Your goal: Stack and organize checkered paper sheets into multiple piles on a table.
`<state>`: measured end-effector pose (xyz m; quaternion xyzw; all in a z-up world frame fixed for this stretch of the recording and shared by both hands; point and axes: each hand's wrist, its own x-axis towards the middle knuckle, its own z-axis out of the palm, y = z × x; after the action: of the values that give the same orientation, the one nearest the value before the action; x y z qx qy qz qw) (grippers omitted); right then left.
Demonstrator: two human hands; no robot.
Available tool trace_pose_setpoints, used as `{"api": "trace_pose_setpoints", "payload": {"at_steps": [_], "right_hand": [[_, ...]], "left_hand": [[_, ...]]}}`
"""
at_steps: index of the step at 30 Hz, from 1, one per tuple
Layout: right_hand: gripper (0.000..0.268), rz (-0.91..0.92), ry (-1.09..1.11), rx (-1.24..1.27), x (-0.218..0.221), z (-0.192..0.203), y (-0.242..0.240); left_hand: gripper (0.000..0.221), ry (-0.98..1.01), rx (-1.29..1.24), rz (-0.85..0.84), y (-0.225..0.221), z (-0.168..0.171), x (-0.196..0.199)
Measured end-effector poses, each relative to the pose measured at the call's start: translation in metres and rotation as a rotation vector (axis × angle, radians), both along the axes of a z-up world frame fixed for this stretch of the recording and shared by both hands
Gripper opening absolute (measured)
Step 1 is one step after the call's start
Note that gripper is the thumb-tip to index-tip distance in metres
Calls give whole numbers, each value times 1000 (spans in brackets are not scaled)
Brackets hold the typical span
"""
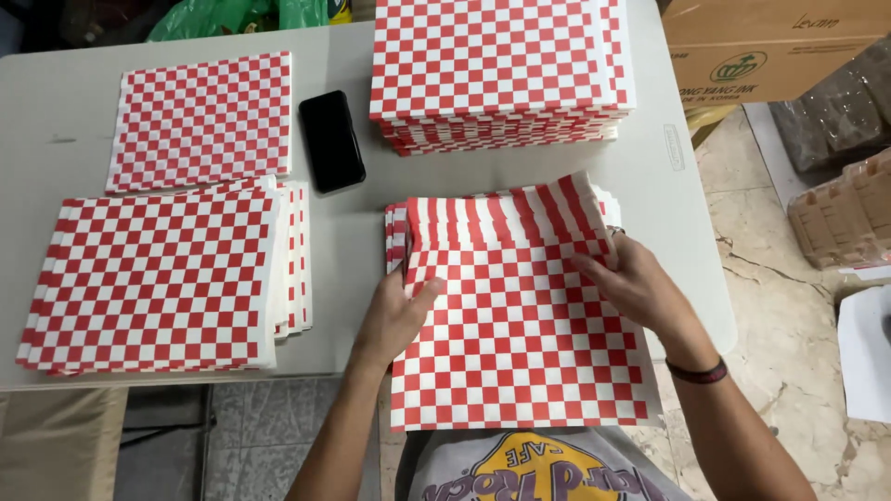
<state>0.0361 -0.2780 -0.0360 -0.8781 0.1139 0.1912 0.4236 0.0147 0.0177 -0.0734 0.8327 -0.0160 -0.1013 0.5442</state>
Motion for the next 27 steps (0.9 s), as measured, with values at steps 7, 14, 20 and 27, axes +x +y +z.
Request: {"api": "trace_pose_setpoints", "payload": {"at_steps": [7,14,20,27], "right_hand": [[72,306,-191,-281,-24,14,23],[24,67,4,-269,-21,1,17],[15,117,-62,-343,-16,-10,8],[30,363,-429,-542,-28,-8,17]], "left_hand": [[85,-315,529,-252,-42,42,-19],[65,-186,510,-138,-46,61,-14],[76,-195,349,-157,-35,73,-17],[73,-325,640,-130,-32,5,-21]]}}
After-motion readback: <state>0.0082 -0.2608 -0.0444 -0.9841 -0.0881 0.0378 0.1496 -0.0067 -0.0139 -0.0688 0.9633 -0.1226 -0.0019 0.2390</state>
